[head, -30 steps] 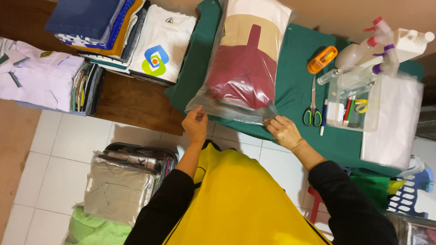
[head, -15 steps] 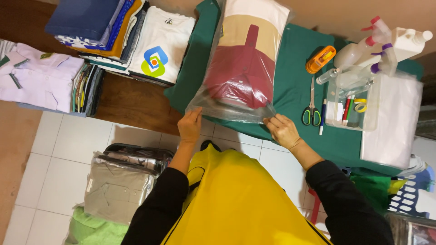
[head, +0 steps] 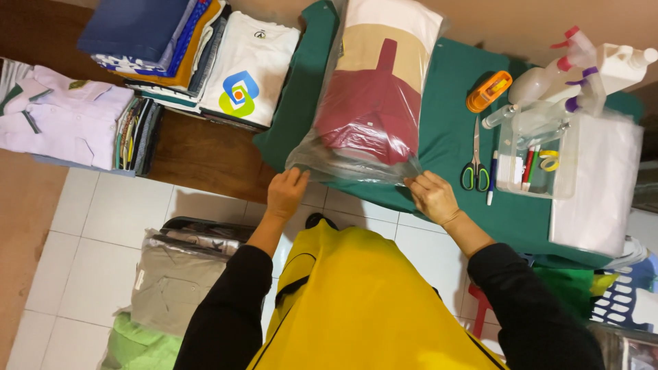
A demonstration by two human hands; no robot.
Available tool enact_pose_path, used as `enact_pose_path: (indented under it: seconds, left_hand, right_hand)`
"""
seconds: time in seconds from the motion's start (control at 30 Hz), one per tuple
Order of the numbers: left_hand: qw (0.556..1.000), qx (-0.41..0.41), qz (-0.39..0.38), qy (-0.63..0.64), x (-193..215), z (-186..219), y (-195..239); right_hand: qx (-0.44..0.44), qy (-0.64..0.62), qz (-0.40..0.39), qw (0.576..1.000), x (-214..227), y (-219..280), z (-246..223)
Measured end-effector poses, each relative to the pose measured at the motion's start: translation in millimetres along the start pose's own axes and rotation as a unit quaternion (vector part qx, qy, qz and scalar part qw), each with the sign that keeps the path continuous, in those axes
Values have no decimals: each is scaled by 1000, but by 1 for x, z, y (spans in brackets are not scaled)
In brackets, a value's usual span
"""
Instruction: Packing folded clothes into plastic bags and sealing them with adhesive tape.
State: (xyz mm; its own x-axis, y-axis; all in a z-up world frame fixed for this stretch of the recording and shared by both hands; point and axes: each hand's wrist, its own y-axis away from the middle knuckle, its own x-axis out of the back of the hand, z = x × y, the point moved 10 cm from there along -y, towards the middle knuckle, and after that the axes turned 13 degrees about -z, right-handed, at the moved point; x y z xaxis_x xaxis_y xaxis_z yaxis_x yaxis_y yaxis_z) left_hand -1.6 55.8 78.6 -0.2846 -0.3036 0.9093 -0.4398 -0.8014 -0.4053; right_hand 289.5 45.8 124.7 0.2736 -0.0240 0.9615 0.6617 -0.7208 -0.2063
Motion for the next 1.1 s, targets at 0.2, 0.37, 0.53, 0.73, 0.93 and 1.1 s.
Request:
enact_pose_path:
  seconds: [0.2, 0.37, 0.53, 0.73, 0.93, 1.1]
  left_hand:
    - [998, -55, 6, -5, -8, 4, -5]
    - [997, -70, -3, -15, -16, 5, -1]
    - [995, -97, 14, -17, -13, 8, 1]
    - [993, -99, 47, -36, -6, 5, -2]
    - [995, -85, 55, -2, -10, 1, 0]
    - [995, -84, 51, -15, -4, 0, -1]
  right_hand:
    - [0, 11, -12, 1000, -1, -2, -2]
    - [4, 30, -34, 999, -2, -4, -3]
    - [30, 66, -32, 997, -2, -6, -8]
    - [64, 74, -64, 993, -10, -6, -8]
    - [-10, -11, -47, 999, -6, -4, 4]
    - [-70, -85, -15, 994, -4, -1, 12]
